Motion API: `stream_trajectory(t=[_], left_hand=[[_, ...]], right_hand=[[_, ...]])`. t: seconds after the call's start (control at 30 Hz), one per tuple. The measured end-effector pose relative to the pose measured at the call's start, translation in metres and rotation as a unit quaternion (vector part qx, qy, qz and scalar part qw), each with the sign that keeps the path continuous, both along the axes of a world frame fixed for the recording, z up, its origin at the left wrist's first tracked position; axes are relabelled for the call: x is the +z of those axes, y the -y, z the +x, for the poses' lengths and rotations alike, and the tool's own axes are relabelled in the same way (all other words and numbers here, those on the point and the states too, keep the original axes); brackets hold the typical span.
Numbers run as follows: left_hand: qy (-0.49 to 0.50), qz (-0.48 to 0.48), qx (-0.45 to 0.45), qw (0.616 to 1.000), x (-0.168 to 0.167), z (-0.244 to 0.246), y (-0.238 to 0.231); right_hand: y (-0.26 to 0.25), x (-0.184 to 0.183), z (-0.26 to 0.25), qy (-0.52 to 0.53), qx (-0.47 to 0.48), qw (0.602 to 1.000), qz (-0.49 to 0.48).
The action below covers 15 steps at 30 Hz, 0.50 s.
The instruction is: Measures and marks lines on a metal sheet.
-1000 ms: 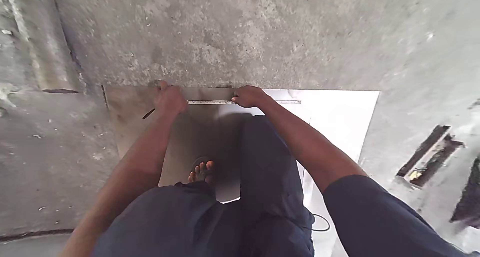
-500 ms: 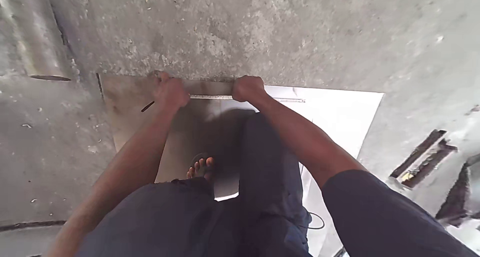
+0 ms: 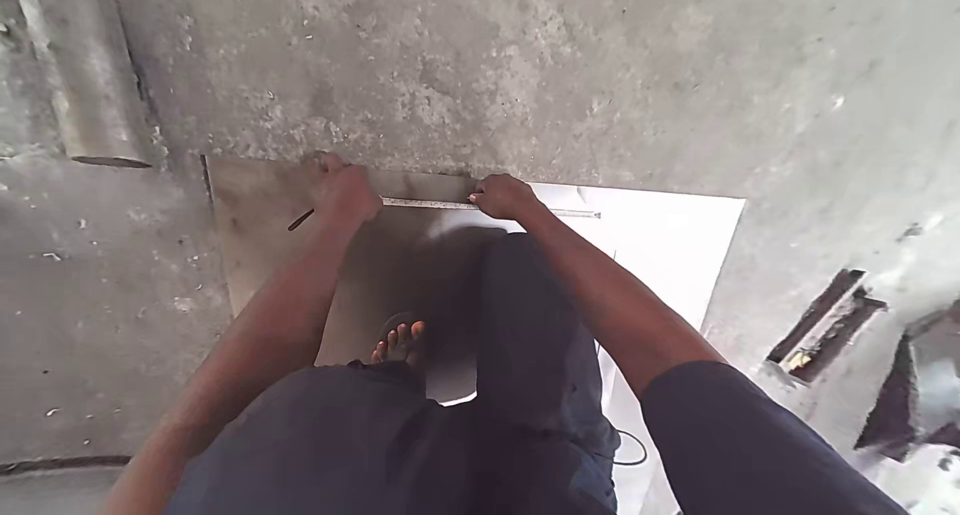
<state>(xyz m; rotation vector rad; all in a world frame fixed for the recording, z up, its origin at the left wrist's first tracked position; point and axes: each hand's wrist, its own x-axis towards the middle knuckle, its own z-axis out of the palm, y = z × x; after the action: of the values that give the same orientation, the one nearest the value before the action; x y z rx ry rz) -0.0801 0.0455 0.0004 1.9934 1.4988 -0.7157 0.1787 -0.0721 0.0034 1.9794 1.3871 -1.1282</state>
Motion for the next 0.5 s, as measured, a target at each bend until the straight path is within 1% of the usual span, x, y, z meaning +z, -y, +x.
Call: stream_trajectory(t=[0.13, 0.37, 0.5], left_hand=[[-0.004, -0.001, -0.017, 1.000, -0.001, 0.002, 0.000], [-0.004, -0.005, -0.009, 1.000, -0.001, 0.001, 0.000], [-0.005, -0.003, -0.007, 1.000, -0.002, 0.001, -0.001]], right_hand=[[-0.004, 0.003, 0.003, -0.021, 0.029, 0.999, -0.002], [-0.008, -0.008, 0.011, -0.065, 0.065, 0.996, 0.014], [-0.010, -0.009, 0.013, -0.070, 0.079, 0.994, 0.014]])
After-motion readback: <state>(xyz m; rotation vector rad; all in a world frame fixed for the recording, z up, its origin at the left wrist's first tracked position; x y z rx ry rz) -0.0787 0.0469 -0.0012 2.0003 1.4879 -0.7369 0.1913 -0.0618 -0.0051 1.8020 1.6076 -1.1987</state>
